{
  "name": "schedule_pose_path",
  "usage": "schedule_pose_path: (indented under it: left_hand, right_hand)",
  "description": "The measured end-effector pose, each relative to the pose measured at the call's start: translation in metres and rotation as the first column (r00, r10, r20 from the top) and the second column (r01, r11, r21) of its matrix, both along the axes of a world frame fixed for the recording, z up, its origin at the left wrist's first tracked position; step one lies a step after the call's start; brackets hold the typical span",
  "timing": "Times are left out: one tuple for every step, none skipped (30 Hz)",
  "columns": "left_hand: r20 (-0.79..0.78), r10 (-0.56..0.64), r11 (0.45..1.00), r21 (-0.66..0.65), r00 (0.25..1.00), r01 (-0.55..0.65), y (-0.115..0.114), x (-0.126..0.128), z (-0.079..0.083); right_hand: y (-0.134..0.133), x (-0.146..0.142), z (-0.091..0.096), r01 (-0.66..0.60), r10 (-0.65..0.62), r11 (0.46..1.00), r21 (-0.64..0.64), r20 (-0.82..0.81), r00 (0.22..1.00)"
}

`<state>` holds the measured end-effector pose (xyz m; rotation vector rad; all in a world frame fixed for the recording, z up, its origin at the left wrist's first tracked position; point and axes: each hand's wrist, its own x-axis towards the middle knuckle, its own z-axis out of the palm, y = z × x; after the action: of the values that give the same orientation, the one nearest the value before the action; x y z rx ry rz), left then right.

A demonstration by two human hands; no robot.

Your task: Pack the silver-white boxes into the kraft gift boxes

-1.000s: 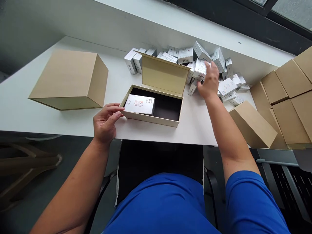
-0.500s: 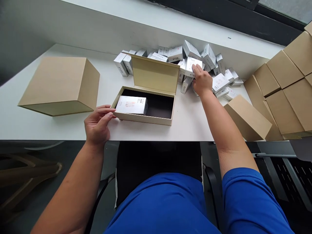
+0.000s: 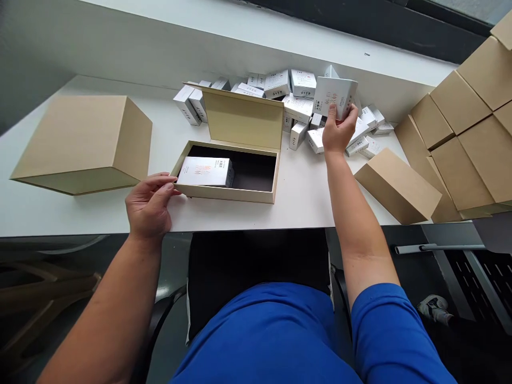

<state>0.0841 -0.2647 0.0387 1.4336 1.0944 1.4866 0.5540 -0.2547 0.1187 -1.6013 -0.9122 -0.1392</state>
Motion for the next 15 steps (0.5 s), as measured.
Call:
schedule_pose_path:
  left_hand:
    - [0.001, 0.006, 1.000, 0.020, 1.000, -0.006, 0.001, 0.000, 0.000]
    - [-0.013, 0.016, 0.999, 0.048, 1.000, -0.015, 0.001, 0.000, 0.000]
    - [-0.045, 0.032, 0.997, 0.078, 0.999, -0.028, 0.001, 0.000, 0.000]
    - [-0.086, 0.052, 0.994, 0.103, 0.995, -0.043, 0.000, 0.000, 0.001]
    - [-0.126, 0.081, 0.990, 0.126, 0.989, -0.065, -0.002, 0.000, 0.003]
    - [-0.151, 0.132, 0.982, 0.157, 0.980, -0.108, -0.007, 0.001, 0.005]
    - [-0.161, 0.207, 0.963, 0.206, 0.965, -0.172, -0.014, 0.003, 0.007]
    - [-0.154, 0.300, 0.928, 0.275, 0.941, -0.251, -0.024, 0.007, 0.009]
    - [-0.124, 0.392, 0.874, 0.360, 0.911, -0.327, -0.036, 0.013, 0.010]
    - [-0.087, 0.465, 0.807, 0.451, 0.881, -0.381, -0.051, 0.021, 0.011]
    - [-0.064, 0.483, 0.758, 0.529, 0.873, -0.381, -0.069, 0.031, 0.012]
    - [-0.044, 0.436, 0.740, 0.586, 0.899, -0.330, -0.087, 0.042, 0.012]
    - [-0.045, 0.327, 0.759, 0.608, 0.944, -0.234, -0.106, 0.055, 0.012]
    - [-0.093, 0.160, 0.807, 0.586, 0.983, -0.076, -0.124, 0.067, 0.012]
    - [-0.134, -0.007, 0.847, 0.526, 0.991, 0.078, -0.141, 0.079, 0.012]
  right_hand:
    - [-0.003, -0.005, -0.004, -0.027, 0.033, 0.998, 0.052, -0.126, 0.992]
    - [-0.006, -0.012, -0.008, -0.056, 0.076, 0.995, 0.088, -0.240, 0.968]
    - [-0.011, -0.020, -0.011, -0.089, 0.123, 0.990, 0.114, -0.339, 0.933]
    - [-0.017, -0.029, -0.012, -0.126, 0.172, 0.983, 0.135, -0.420, 0.891]
    - [-0.024, -0.040, -0.013, -0.170, 0.224, 0.973, 0.155, -0.480, 0.848]
    - [-0.034, -0.051, -0.013, -0.219, 0.278, 0.960, 0.173, -0.519, 0.808]
    - [-0.045, -0.063, -0.011, -0.273, 0.331, 0.944, 0.186, -0.540, 0.774]
    - [-0.059, -0.075, -0.010, -0.332, 0.382, 0.923, 0.194, -0.551, 0.742]
    - [-0.074, -0.087, -0.008, -0.397, 0.433, 0.898, 0.193, -0.556, 0.710]
    - [-0.091, -0.099, -0.006, -0.469, 0.483, 0.864, 0.182, -0.563, 0.671]
    - [-0.110, -0.109, -0.004, -0.542, 0.528, 0.823, 0.170, -0.579, 0.621]
    - [-0.128, -0.118, -0.004, -0.610, 0.566, 0.776, 0.159, -0.601, 0.564]
    - [-0.146, -0.127, -0.004, -0.677, 0.598, 0.721, 0.150, -0.628, 0.498]
    - [-0.163, -0.133, -0.006, -0.741, 0.622, 0.657, 0.141, -0.657, 0.426]
    - [-0.178, -0.138, -0.009, -0.806, 0.641, 0.578, 0.129, -0.683, 0.350]
